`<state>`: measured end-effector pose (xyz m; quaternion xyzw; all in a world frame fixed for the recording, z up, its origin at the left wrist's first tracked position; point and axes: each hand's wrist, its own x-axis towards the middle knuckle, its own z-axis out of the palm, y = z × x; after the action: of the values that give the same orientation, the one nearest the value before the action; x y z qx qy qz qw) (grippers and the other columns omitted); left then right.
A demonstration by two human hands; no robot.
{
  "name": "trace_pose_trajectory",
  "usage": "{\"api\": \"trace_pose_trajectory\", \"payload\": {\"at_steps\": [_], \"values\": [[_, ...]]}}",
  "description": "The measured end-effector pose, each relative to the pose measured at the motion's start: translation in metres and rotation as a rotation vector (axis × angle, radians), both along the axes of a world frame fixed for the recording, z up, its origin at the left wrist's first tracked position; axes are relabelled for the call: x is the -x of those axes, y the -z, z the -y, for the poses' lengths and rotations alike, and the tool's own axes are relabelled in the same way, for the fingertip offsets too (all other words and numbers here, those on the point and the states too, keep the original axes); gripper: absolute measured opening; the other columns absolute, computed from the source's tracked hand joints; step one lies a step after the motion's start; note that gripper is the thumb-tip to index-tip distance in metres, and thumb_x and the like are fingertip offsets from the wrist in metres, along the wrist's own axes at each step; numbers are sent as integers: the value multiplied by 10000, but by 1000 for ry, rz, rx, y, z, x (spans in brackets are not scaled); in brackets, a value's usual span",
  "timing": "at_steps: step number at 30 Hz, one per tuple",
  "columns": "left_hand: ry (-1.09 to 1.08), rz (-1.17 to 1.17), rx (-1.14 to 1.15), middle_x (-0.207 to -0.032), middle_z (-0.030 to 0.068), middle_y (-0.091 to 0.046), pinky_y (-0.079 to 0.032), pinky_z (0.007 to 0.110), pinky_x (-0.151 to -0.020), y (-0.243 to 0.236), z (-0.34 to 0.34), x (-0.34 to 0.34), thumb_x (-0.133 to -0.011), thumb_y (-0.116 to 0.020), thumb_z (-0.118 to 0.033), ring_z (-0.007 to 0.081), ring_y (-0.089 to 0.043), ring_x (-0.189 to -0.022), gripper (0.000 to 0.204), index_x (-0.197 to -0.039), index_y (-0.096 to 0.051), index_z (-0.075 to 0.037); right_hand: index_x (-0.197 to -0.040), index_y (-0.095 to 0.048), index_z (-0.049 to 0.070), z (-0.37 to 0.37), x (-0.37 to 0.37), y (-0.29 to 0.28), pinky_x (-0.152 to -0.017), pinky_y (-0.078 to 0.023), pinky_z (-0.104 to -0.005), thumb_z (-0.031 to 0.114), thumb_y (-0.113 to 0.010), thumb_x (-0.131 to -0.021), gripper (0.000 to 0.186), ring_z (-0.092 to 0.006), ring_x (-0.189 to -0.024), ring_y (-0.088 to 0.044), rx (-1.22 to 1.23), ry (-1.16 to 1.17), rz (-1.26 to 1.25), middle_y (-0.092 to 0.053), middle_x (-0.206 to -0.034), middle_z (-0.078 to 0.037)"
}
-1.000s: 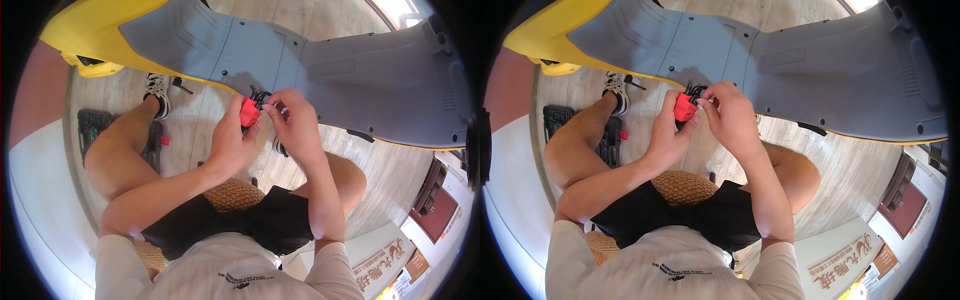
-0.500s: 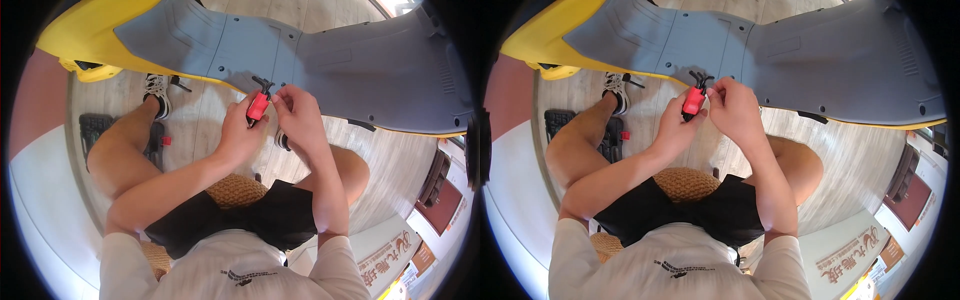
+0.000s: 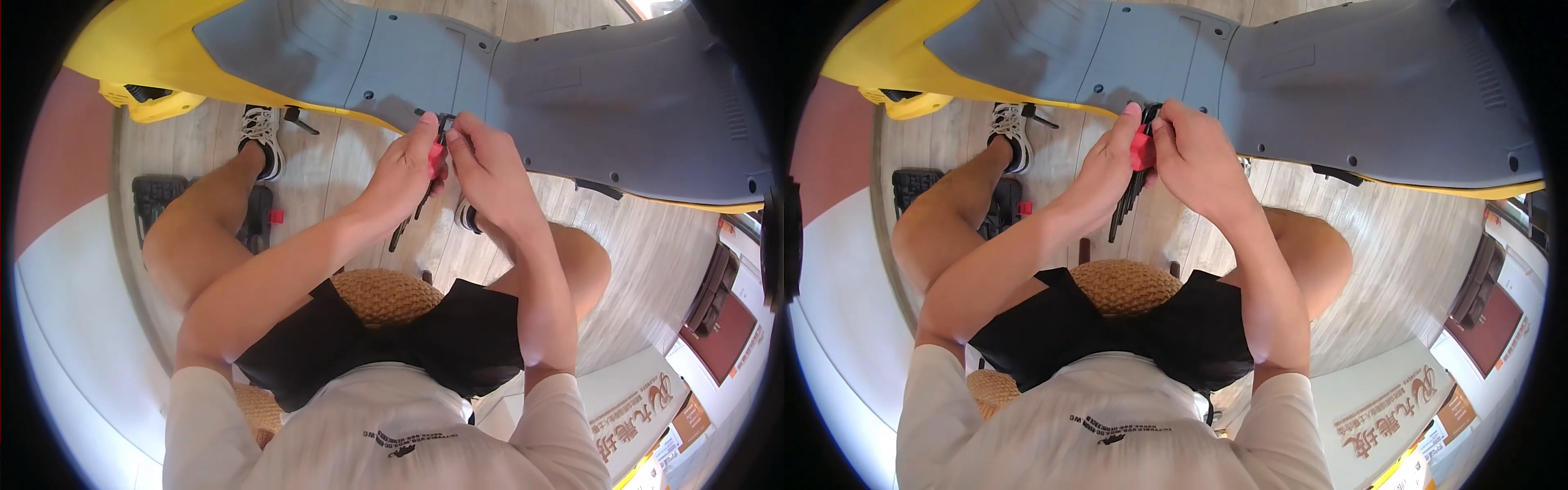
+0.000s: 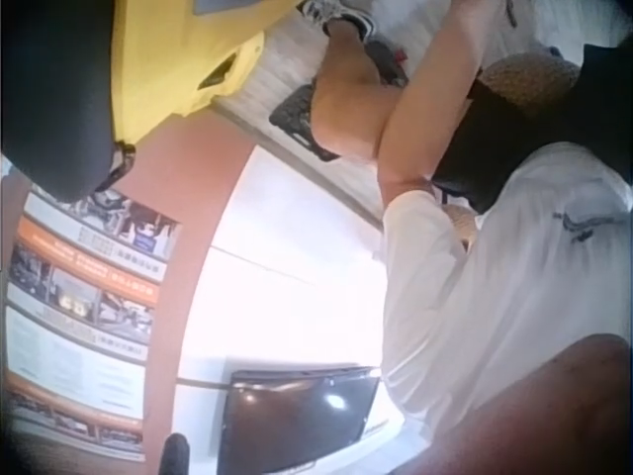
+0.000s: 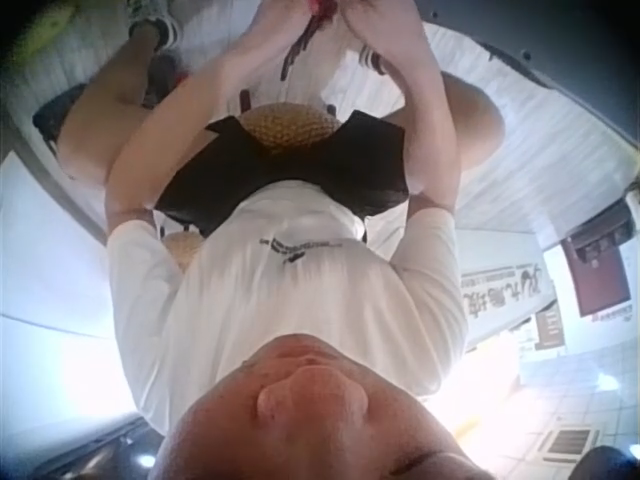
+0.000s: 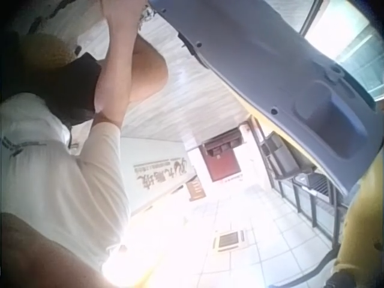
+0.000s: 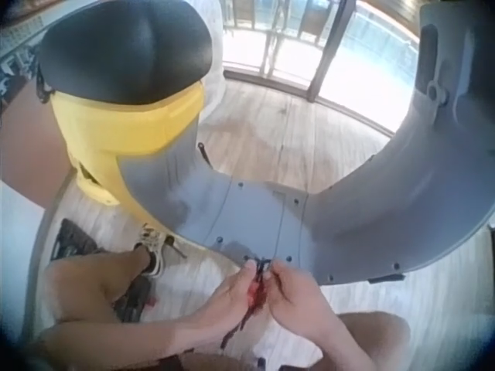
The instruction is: Using an Allen key set to tighten or remove screws on a scooter panel.
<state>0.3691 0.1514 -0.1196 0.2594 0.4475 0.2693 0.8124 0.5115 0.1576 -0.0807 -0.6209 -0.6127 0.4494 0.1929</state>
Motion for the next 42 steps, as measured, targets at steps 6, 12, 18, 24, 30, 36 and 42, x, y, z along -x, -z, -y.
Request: {"api": "trace_pose_trajectory", "payload": {"at_steps": [6, 12, 18, 24, 30, 36, 42], "values": [[43, -41, 69, -768, 74, -610, -465, 299, -651, -8, -6, -1, -1042, -331, -571, 160, -574, -667, 612, -996, -600, -23, -845, -529, -47, -3, -2, -11, -676, -466, -467, 108, -489, -978, 208, -405, -713, -608, 13, 45, 17, -596, -704, -225], [-35, -9, 262, -733, 122, -627, -528, 353, -568, -15, -12, 3, -1036, -331, -567, 221, -622, -587, 614, -959, -597, -19, -872, -553, -5, -7, -5, 2, -674, -460, -466, 71, -533, -934, 101, -422, -764, -584, -262, -68, 99, -604, -804, -192], [-21, 49, 362, -720, 120, -622, -512, 332, -554, -8, -8, 12, -1045, -291, -544, 211, -603, -563, 594, -945, -588, -40, -894, -616, 28, 1, -2, 7, -656, -475, -434, 89, -609, -900, 61, -377, -749, -603, -333, -73, 154, -625, -826, -147], [68, 162, 319, -739, 106, -625, -491, 313, -542, -1, -11, 12, -1032, -204, -590, 178, -593, -579, 661, -938, -592, -63, -887, -733, 52, -1, -7, 4, -658, -508, -367, 86, -725, -824, 72, -275, -713, -640, -333, 70, 106, -684, -853, -89], [37, 118, 111, -767, 93, -630, -486, 304, -580, -3, -9, 13, -1028, -220, -604, 163, -581, -604, 666, -967, -599, -59, -993, -774, 74, 4, -7, 6, -702, -525, -357, 65, -742, -812, 184, -247, -756, -659, -305, 155, -51, -723, -907, -79], [42, -50, -8, -781, 88, -633, -483, 302, -604, -3, -17, 17, -1042, -231, -559, 158, -573, -617, 639, -998, -608, -46, -997, -760, 41, 4, -8, 5, -711, -522, -350, 84, -729, -851, 156, -251, -770, -659, -499, 55, 33, -720, -857, -93], [135, -218, -300, -780, 91, -630, -471, 304, -589, -7, -16, 17, -1059, -237, -489, 168, -570, -616, 601, -1017, -605, -15, -918, -750, 18, 5, -9, 8, -623, -510, -309, 90, -736, -856, 96, -233, -666, -653, -303, 216, -104, -702, -789, -106]]}}
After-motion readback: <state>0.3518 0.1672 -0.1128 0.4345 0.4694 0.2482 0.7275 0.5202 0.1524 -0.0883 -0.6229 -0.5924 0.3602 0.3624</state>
